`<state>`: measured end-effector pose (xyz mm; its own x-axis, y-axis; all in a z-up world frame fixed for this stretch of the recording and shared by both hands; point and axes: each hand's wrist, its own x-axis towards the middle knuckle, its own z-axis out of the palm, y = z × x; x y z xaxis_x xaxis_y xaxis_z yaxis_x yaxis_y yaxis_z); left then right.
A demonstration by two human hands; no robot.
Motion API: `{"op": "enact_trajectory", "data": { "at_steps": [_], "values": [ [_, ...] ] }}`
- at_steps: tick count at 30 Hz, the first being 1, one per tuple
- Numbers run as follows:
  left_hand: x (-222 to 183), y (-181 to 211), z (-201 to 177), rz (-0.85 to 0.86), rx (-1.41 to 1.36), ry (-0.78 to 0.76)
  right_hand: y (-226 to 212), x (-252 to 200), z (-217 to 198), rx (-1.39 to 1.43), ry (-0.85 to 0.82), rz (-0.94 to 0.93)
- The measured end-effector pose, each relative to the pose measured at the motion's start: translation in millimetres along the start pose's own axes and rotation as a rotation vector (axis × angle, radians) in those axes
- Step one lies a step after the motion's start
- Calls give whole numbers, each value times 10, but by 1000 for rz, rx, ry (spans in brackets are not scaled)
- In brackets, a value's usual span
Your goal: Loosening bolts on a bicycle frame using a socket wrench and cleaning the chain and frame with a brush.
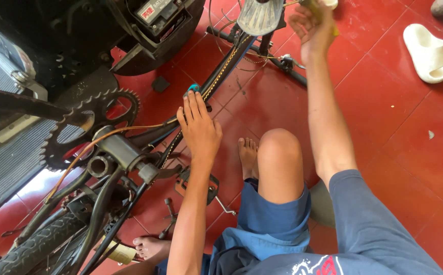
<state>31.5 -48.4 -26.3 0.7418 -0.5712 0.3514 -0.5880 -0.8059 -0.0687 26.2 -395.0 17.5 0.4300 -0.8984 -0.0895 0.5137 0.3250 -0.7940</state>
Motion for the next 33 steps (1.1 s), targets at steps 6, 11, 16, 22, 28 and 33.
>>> {"op": "enact_trajectory", "data": {
  "at_steps": [6,11,16,22,28,33],
  "values": [
    [-1,-10,-21,11,-12,-21,228,299,-256,-484,27,41],
    [27,6,-7,-5,-17,-9,159,64,-165,-25,182,114],
    [39,53,-3,-29,21,-11,287,-421,-201,-208,26,-8],
    [542,477,-120,26,-138,64,699,-362,-357,-363,128,-107],
    [1202,1107,94,68,-416,-101,560,-674,-243,-302,72,-22],
    [1251,1140,216,17,-331,-196,383,-312,-192,-376,22,-132]
  ]
}}
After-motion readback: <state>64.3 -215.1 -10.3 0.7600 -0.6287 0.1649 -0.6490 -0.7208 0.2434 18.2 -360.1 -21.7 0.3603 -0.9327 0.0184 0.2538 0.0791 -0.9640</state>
